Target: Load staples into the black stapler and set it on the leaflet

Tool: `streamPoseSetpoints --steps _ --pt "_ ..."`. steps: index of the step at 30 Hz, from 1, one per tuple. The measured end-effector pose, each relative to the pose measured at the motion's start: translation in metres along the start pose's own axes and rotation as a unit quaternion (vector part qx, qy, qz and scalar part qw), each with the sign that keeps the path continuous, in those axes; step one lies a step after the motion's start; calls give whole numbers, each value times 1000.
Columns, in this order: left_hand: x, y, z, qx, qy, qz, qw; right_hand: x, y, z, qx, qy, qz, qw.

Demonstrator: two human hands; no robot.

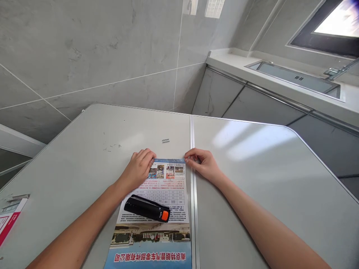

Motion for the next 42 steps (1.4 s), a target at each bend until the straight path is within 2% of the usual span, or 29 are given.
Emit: streamPoseSetpoints --steps 7,17,25,30,36,42 --pt "-1 0 -1 0 -2 0 1000 2 1 5 -20 2 18 1000" --pt "0 0 -3 3 -15 3 1000 11 3 11 -91 45 49 994" --pt "-1 -1 -3 3 -34 -6 999 22 2 14 -117 115 75 984" --pt "-5 0 -4 3 -40 -16 999 17 0 7 -63 139 15 988" --pt "-14 1 -5 -8 -36 -50 998 -5 -1 -17 74 -16 -87 993" --pt "-13 2 -5 -10 -46 -50 998 -5 0 -25 87 -54 -77 992"
Point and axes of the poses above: each hand's wrist, its own y-axis away from the middle knuckle, its own x-axis out of the palm, z = x × y, the point moved 7 cm from there along -y, towards the middle knuckle, and after that the axes turned 8 degrees about y, right-handed, at the moved point
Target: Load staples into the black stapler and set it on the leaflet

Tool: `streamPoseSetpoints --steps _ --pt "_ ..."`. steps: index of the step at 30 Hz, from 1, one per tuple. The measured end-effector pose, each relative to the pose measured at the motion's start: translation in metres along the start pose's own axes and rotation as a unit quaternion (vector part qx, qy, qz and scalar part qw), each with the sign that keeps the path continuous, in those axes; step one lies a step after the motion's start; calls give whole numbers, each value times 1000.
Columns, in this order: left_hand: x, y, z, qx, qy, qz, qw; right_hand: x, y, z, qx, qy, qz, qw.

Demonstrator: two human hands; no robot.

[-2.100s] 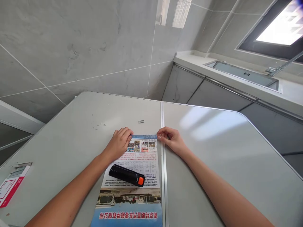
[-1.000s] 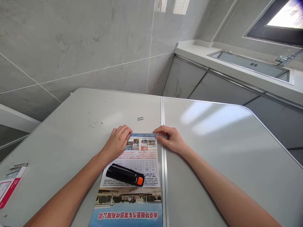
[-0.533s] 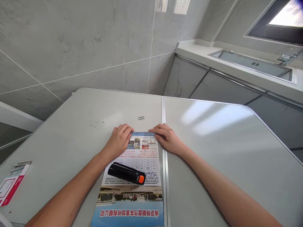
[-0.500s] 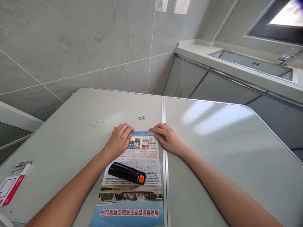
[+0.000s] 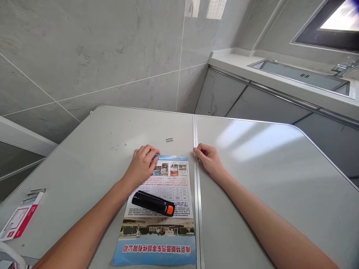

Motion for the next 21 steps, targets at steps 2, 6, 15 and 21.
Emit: streamPoseSetpoints --steps 2,6,15,21 --pt "0 0 0 1 -3 1 1000 1 0 0 -5 6 4 1000" --pt "1 0 0 0 -5 8 1000 3 0 1 -16 28 10 999" --pt "7 -1 2 -5 3 24 1000 9 3 14 -59 123 31 990" --pt "8 0 1 -12 10 32 999 12 5 13 -59 139 38 988"
Point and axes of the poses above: each hand's wrist, its own y-axis away from the middle knuckle, its own x-axis out of the palm, z = x × y, the point moved 7 cm from there along -y, towards the middle knuckle, and after that the axes turned 8 degrees about y, right-handed, at the moved point
